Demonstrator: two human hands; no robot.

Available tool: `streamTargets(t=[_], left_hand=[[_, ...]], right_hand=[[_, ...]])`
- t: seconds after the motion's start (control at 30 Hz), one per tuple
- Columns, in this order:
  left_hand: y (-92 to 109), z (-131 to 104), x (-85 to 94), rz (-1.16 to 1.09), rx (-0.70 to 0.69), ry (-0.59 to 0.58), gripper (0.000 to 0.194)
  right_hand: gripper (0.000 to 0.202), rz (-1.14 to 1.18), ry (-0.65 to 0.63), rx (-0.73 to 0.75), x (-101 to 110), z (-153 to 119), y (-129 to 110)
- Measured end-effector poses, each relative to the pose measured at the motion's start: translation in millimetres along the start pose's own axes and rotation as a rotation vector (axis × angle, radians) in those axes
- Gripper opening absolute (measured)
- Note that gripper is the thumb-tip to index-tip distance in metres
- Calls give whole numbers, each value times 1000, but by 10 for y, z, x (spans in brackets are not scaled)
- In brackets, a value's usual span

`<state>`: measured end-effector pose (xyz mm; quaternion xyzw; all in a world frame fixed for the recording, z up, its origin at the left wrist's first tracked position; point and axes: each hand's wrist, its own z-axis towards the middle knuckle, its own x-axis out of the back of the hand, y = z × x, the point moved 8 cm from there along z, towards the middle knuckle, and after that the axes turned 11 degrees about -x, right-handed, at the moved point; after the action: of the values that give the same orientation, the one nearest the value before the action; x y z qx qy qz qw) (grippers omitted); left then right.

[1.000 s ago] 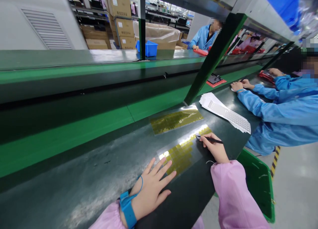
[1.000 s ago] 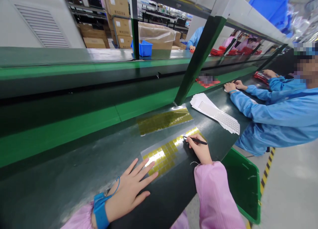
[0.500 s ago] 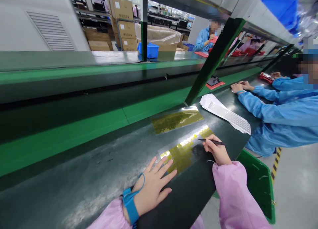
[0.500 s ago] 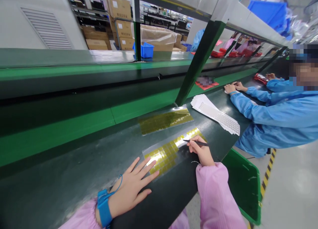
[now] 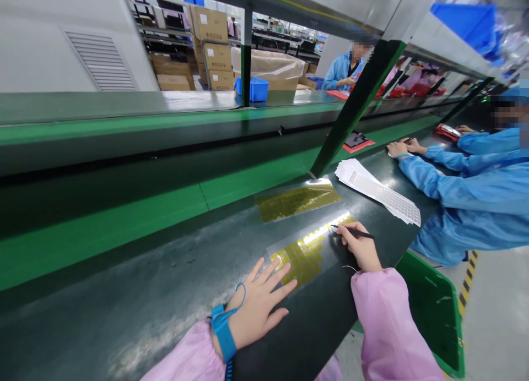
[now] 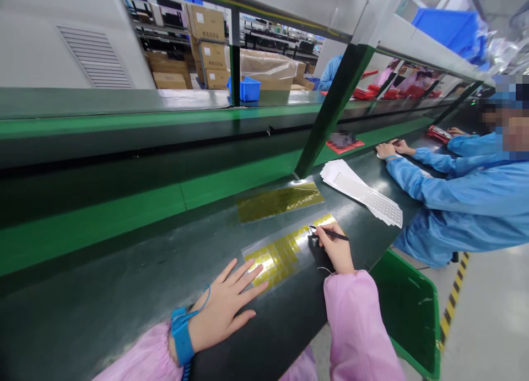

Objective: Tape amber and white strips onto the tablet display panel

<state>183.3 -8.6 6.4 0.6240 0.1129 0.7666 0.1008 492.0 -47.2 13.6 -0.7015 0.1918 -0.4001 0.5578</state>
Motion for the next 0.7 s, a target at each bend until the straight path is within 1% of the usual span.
streamTargets(t=[0.13,0.3,0.4,0.57,0.7], left_hand=[[6,7,14,-5,1,-13,61],[8,29,5,-14,18,-62,62],[6,34,1,-17,20,-69,62],[2,24,16,-17,10,-42,61],[-4,31,9,-37,19,-69,61]], right_hand=[[48,8,-110,-96,-24,56,52],[51,35,-217,-154,-66,124,70],[53,41,-234,-169,-76,136,66],[53,45,-214,-171,-69,111,74],[52,49,-195,-170,-55,103,106]])
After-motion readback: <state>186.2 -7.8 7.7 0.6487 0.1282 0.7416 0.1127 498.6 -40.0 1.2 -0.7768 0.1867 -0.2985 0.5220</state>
